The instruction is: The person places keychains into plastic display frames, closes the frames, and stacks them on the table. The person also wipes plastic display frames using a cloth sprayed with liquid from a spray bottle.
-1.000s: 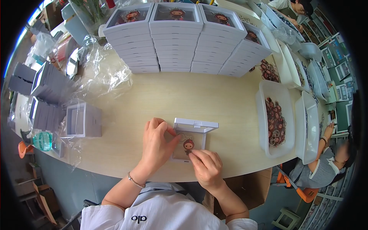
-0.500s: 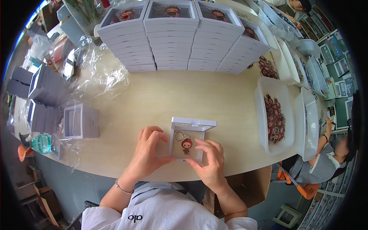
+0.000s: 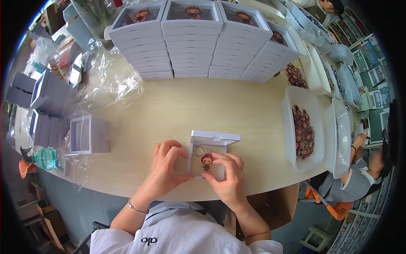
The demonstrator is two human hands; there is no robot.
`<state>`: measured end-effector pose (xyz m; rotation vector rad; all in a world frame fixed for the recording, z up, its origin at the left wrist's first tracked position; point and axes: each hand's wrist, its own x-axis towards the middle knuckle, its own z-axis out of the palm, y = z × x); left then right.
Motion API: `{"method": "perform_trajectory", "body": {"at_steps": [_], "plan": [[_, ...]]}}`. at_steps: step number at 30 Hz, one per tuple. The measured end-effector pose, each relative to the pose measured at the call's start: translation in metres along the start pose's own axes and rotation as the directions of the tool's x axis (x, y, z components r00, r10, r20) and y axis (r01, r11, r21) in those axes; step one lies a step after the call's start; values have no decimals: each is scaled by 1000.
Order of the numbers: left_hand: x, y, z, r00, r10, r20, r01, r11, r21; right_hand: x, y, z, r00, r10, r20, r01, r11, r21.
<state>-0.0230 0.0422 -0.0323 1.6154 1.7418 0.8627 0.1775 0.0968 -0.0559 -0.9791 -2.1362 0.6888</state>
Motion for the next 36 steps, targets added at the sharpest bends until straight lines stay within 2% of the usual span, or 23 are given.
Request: {"method": "perform_trajectory", "body": {"at_steps": [36], "plan": [[1,-1,2,1000,14,-28,-14,1000,21,2,0,2,999,22,-40,-21,999,29]]}}
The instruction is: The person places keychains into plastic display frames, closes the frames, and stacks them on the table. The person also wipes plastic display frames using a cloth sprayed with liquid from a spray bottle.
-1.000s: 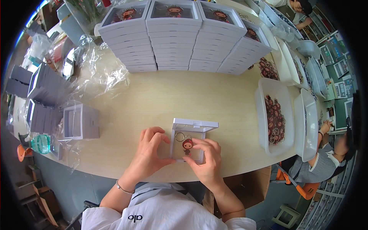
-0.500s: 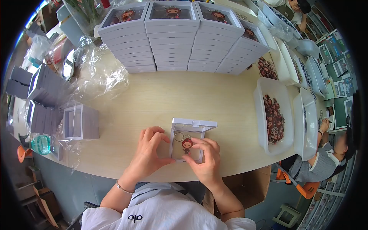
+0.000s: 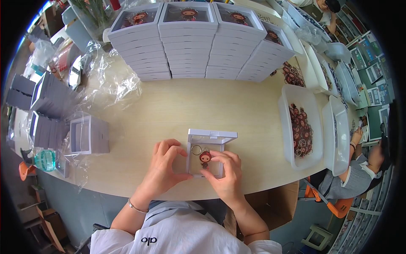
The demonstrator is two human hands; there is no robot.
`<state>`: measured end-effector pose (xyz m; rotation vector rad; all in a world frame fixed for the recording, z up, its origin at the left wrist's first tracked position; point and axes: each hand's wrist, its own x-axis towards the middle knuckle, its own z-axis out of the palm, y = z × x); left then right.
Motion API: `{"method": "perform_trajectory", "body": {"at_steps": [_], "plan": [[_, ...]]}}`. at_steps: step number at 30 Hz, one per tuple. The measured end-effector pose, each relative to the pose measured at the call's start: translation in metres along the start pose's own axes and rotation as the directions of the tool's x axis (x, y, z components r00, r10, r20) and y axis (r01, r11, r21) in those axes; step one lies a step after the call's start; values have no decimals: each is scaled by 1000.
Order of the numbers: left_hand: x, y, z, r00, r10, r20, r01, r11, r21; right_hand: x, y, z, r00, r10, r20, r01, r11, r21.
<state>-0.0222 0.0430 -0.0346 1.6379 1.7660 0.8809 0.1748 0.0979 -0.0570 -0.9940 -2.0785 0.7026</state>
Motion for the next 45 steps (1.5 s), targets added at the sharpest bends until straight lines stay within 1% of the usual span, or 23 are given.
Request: {"method": "perform_trajectory", "body": {"at_steps": [2,5,8,11,14,15,17,20,23,26,28,29,32,35,38,41,44,45], "plan": [[0,0,0,1000,0,-1,0,1000,-5,1,-2,-2,1000,6,1,-6,1000,10],[0,0,0,1000,0,-9,0,1000,-7,-1,-1,-14,991,28,-134,-17,996,83],[0,-1,1,1000,-3,-3,3,1000,-18,5,8,-33,925,128,-358,-41,970,240],[-1,1,1,1000,-11,1,11,1000,-19,34,-1,-57,954,-28,-299,49,997,61],[-1,0,1,1000,-3,-8,3,1000,-15,60,-11,-58,970,-216,-115,204,973,-102],[-2,0,1,1000,0,-13,0,1000,-14,66,-12,-54,970,-235,-65,226,967,-117],[-2,-1,1,1000,5,-21,-6,1000,-13,73,-14,-45,962,-270,36,272,951,-144],[-2,-2,2,999,26,-34,-26,1000,4,65,-7,-38,941,-309,136,332,921,-206],[-3,-5,3,999,30,-40,-30,1000,-5,36,-15,-42,935,-315,161,349,899,-264],[-2,-6,-4,997,76,-14,-76,994,-75,-3,-15,-40,920,-314,236,378,872,-312],[-1,-7,-13,999,41,7,-39,984,-174,-25,-11,-35,909,-281,308,382,858,-344],[-2,-6,-16,1000,22,20,-17,975,-222,-31,-8,-34,891,-254,377,399,835,-378],[-2,-7,-3,997,58,-42,-57,998,6,-39,-8,-31,892,-178,415,340,869,-359],[-4,-5,1,995,53,-89,-50,998,33,-40,-5,-30,883,-186,432,357,862,-359],[-4,-5,0,994,84,-70,-82,996,35,-25,-2,-34,911,-179,371,276,933,-229],[-6,-4,0,988,126,-93,-121,991,60,10,-7,-36,933,-98,346,166,971,-173],[-11,-3,0,976,99,-194,-123,985,-118,23,17,-29,865,-83,494,143,986,-84],[-13,-4,-2,972,80,-223,-111,986,-128,26,17,-30,876,-100,473,150,986,-70]]}}
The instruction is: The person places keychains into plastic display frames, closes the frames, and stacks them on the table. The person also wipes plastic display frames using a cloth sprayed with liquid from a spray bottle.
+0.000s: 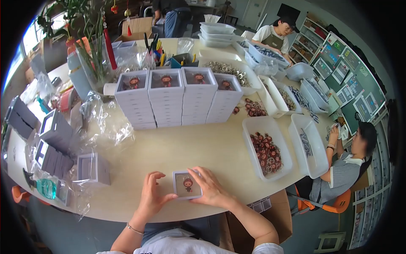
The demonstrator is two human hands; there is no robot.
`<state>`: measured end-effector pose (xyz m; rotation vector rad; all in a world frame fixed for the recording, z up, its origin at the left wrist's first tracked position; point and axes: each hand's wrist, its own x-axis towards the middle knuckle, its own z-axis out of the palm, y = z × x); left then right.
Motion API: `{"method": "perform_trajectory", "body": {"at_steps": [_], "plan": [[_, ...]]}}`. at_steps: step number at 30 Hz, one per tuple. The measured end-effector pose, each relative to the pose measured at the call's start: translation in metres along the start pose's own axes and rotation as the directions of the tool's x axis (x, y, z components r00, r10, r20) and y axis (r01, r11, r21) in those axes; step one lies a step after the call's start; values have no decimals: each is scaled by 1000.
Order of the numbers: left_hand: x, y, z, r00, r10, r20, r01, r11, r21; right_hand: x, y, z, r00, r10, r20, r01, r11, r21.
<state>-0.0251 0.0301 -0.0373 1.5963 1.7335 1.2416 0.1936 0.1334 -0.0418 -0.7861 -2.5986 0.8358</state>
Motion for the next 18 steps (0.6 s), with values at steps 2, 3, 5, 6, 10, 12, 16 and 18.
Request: {"method": "perform_trajectory", "body": {"at_steps": [2,3,5,6,10,12,16,18], "plan": [[-5,-3,-5,997,-39,-61,38,999,-18,7,3,-27,999,5,-50,-5,1000,6],[-9,-3,-8,997,-35,-66,35,999,0,9,4,-45,997,8,-71,-8,1000,12],[-17,-1,-12,996,-38,-77,41,999,34,21,-1,-107,972,47,-229,-47,999,6],[-23,-2,-11,996,-29,-86,34,998,51,27,3,-136,948,47,-316,-49,999,-1],[-39,-8,-3,992,29,-121,-12,990,139,78,29,-236,892,29,-450,11,996,87],[-39,-9,-2,989,49,-138,-25,985,173,107,45,-263,935,102,-338,-19,970,241],[-38,-9,-2,986,39,-162,-8,982,188,149,84,-272,974,88,-207,-32,965,260],[-38,-10,-3,986,30,-163,2,982,191,158,89,-270,986,95,-138,-61,971,233]]}}
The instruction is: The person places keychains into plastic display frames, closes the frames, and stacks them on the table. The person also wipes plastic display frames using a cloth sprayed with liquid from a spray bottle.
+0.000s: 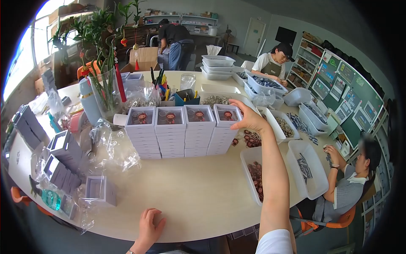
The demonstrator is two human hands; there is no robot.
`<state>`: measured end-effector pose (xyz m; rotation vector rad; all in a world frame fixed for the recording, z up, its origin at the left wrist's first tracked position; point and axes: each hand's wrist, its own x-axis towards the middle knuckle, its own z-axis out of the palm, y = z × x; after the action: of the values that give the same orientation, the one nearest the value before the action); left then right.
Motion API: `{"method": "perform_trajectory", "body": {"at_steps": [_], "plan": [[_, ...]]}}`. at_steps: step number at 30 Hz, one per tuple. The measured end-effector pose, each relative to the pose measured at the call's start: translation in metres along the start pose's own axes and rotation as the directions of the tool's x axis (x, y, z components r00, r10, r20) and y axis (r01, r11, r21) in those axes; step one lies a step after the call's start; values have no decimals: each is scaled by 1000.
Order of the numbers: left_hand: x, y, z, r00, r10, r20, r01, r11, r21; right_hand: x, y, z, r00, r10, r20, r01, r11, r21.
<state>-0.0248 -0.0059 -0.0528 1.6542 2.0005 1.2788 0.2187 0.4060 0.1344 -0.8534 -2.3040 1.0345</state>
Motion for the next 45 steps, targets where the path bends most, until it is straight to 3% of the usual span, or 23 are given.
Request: {"method": "perform_trajectory", "body": {"at_steps": [11,15,17,20,22,23,24,27,29,30,31,33,34,36,38,41,44,45], "plan": [[-1,-3,0,999,-29,-17,28,998,-48,9,13,7,999,-29,46,26,998,60],[-2,2,-12,980,91,-178,-94,996,-8,8,2,13,998,12,56,-17,996,85],[0,4,-29,911,103,-398,-81,994,72,10,7,14,997,20,77,-30,991,127],[11,-4,-67,717,199,-668,-30,966,255,-1,-5,21,995,-72,-62,78,992,100],[21,-23,-98,488,255,-835,-58,964,261,-8,-6,20,968,-81,-235,119,981,153],[25,-29,-122,529,218,-820,-8,968,253,-13,-8,20,943,-77,-323,140,974,178],[29,-34,-144,569,177,-803,45,969,245,-23,-22,29,891,-87,-445,118,992,42],[49,-54,-183,661,-177,-730,337,938,78,-38,-37,76,808,-156,-569,309,933,183],[44,-82,-188,731,-266,-628,455,876,158,-53,-106,163,876,-171,-451,294,931,216],[44,-91,-190,757,-312,-574,502,840,205,-55,-136,202,938,-207,-277,249,960,126],[43,-90,-192,750,-372,-547,526,837,152,-49,-156,239,945,-301,-125,312,947,80],[41,-84,-191,727,-492,-479,582,812,49,-22,-178,310,885,-465,41,466,885,-19],[37,-93,-188,737,-450,-504,557,827,77,-1,-180,344,875,-477,85,478,878,8],[32,-86,-188,726,-456,-515,578,810,97,37,-197,399,854,-508,109,520,834,-185],[30,-87,-186,721,-433,-540,564,820,96,62,-215,442,916,-340,215,386,891,-236],[28,-99,-181,741,-313,-594,472,872,130,88,-226,468,894,-103,435,234,937,-259],[23,-107,-173,692,-303,-656,424,905,29,95,-213,489,936,-233,263,313,892,-327],[20,-110,-169,669,-311,-675,415,910,-7,98,-207,492,953,-206,224,277,893,-355]]}}
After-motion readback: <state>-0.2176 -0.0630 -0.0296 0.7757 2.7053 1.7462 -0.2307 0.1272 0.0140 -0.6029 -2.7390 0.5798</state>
